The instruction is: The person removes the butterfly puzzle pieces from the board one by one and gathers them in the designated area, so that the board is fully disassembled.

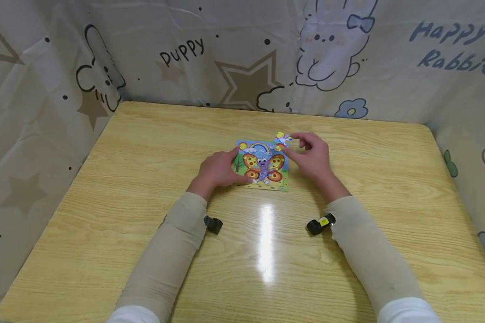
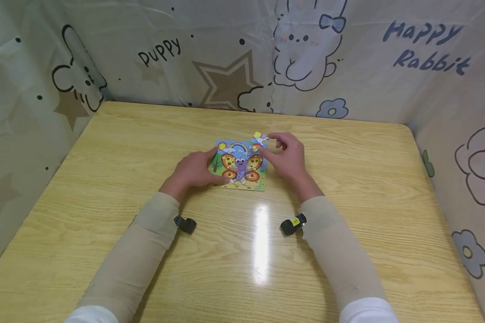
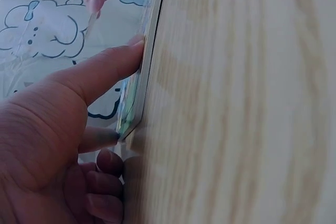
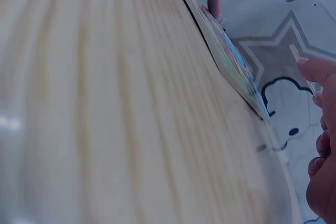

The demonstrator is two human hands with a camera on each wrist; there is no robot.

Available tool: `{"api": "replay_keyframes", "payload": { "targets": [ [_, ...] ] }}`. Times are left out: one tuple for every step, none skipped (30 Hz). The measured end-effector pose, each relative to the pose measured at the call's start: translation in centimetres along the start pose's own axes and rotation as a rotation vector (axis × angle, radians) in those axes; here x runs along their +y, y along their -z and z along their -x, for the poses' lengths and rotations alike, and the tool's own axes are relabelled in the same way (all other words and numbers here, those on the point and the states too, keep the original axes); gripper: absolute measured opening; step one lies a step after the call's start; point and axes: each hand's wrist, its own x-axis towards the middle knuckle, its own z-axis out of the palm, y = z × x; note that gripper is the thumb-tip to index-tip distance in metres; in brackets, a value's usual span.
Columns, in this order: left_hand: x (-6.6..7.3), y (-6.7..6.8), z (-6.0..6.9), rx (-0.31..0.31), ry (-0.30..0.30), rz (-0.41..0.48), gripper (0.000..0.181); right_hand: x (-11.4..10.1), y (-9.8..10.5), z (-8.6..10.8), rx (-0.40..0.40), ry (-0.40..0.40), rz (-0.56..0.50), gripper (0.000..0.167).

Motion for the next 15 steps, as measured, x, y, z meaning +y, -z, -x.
{"api": "replay_keyframes", "payload": {
  "targets": [
    [-0.1,-0.1,0.0,0.002,0.000,-0.003,0.115,0.1,0.2,0.0,-0.002,-0.005,0.000,0.040],
    [-0.2,-0.1,0.0,0.005,-0.001,-0.006,0.115,0.2,0.5,0.0,-0.003,-0.008,0.001,0.040],
    [-0.2,-0.2,0.0,0.008,-0.003,-0.009,0.115,0.4,0.7,0.1,-0.003,-0.011,0.001,0.040],
    [-0.3,-0.2,0.0,0.013,-0.005,-0.010,0.115,0.6,0.9,0.1,-0.004,-0.011,0.005,0.040],
    [-0.3,-0.3,0.0,0.016,-0.006,-0.011,0.115,0.7,1.1,0.1,-0.005,-0.011,0.007,0.040],
    [-0.3,-0.3,0.0,0.018,-0.006,-0.012,0.115,0.9,1.3,0.1,-0.006,-0.010,0.008,0.040],
    [-0.3,-0.3,0.0,0.018,-0.007,-0.014,0.115,1.1,1.6,0.1,-0.008,-0.009,0.010,0.040],
    [-0.3,-0.3,0.0,0.018,-0.007,-0.017,0.115,1.3,1.8,0.0,-0.010,-0.010,0.016,0.040],
    [-0.3,-0.2,0.0,0.016,-0.006,-0.020,0.115,1.5,2.0,0.0,-0.011,-0.010,0.019,0.040],
    [-0.3,-0.2,0.0,0.014,-0.005,-0.022,0.115,1.7,2.2,0.0,-0.014,-0.011,0.024,0.040],
    [-0.3,-0.2,0.1,0.012,-0.005,-0.024,0.114,1.8,2.4,0.0,-0.016,-0.014,0.028,0.040],
    [-0.3,-0.2,0.1,0.009,-0.007,-0.027,0.114,2.0,2.6,0.0,-0.017,-0.017,0.029,0.040],
    [-0.3,-0.2,0.1,0.007,-0.008,-0.028,0.114,2.1,2.8,0.1,-0.017,-0.020,0.032,0.040],
    [-0.3,-0.2,0.1,0.007,-0.009,-0.030,0.114,2.2,3.0,0.1,-0.017,-0.023,0.032,0.040],
    [-0.3,-0.2,0.1,0.006,-0.009,-0.031,0.114,2.3,3.2,0.1,-0.017,-0.026,0.033,0.040]
  ]
}}
